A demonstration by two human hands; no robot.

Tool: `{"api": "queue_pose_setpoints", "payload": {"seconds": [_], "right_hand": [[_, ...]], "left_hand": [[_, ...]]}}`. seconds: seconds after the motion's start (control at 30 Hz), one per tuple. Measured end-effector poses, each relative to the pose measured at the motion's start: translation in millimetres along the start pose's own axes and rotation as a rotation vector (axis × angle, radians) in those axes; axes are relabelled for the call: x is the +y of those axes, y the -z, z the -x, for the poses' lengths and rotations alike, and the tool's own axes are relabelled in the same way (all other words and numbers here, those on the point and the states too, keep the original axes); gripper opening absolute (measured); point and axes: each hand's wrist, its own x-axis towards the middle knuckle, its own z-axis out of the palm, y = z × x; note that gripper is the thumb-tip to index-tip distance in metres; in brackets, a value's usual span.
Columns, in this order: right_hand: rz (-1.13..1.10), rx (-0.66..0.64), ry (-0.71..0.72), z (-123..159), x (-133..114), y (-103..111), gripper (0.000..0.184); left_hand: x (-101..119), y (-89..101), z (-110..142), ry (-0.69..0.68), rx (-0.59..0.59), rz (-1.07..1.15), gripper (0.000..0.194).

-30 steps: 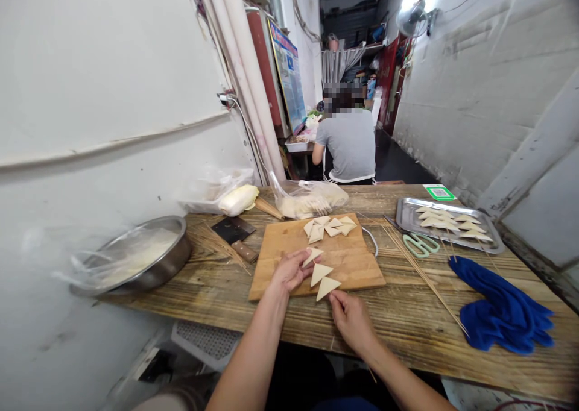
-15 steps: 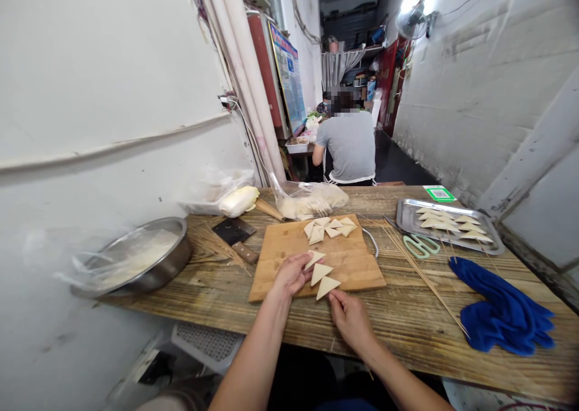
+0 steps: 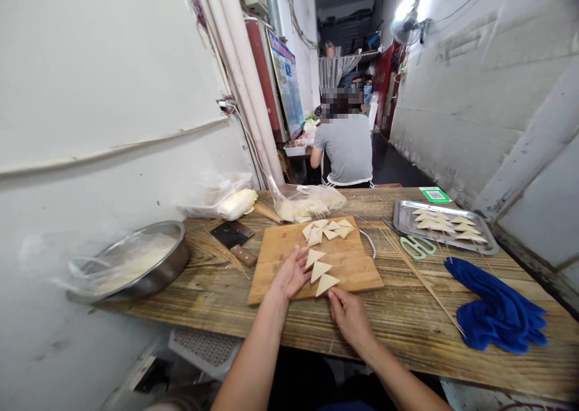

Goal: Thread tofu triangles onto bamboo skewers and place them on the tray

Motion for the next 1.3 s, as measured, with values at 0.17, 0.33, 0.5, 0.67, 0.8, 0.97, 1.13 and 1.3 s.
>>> {"api": "queue_pose_setpoints", "payload": {"seconds": [0.17,0.33,0.5,0.67,0.8,0.97,1.13,1.3], "right_hand": [[0.010,0.010,-0.006,-4,1,4,0.035],[0.032,-0.022,0.004,-3,-4,15,0.030],[0.154,-0.058,-0.014,17,-3,37,0.028],[0.224,-0.053,-0.030,32,1,52,0.030],[0.138,0.031,-0.004,34,4,51,0.031],[0.045,0.151,0.017,33,10,52,0.031],[0.266,0.281,-0.047,18,16,90,0.032],[0.535,0.395,-0.257,-19,34,154,0.034]], "left_hand": [[-5,-0.7,1,-0.038,-0.076,-0.083,0.017],[-7,-6.6,2,-0.086,-0.082,-0.108,0.015],[0,-5.8,3,-0.144,0.021,-0.057,0.012],[2,-6.2,2,-0.149,0.037,-0.050,0.017],[2,-11.1,4,-0.101,-0.021,-0.041,0.019],[3,-4.9,5,-0.145,0.080,-0.149,0.021],[-3,10.5,-1,-0.324,0.238,-0.274,0.016],[-5,20.5,-5,-0.343,0.226,-0.258,0.014]]}}
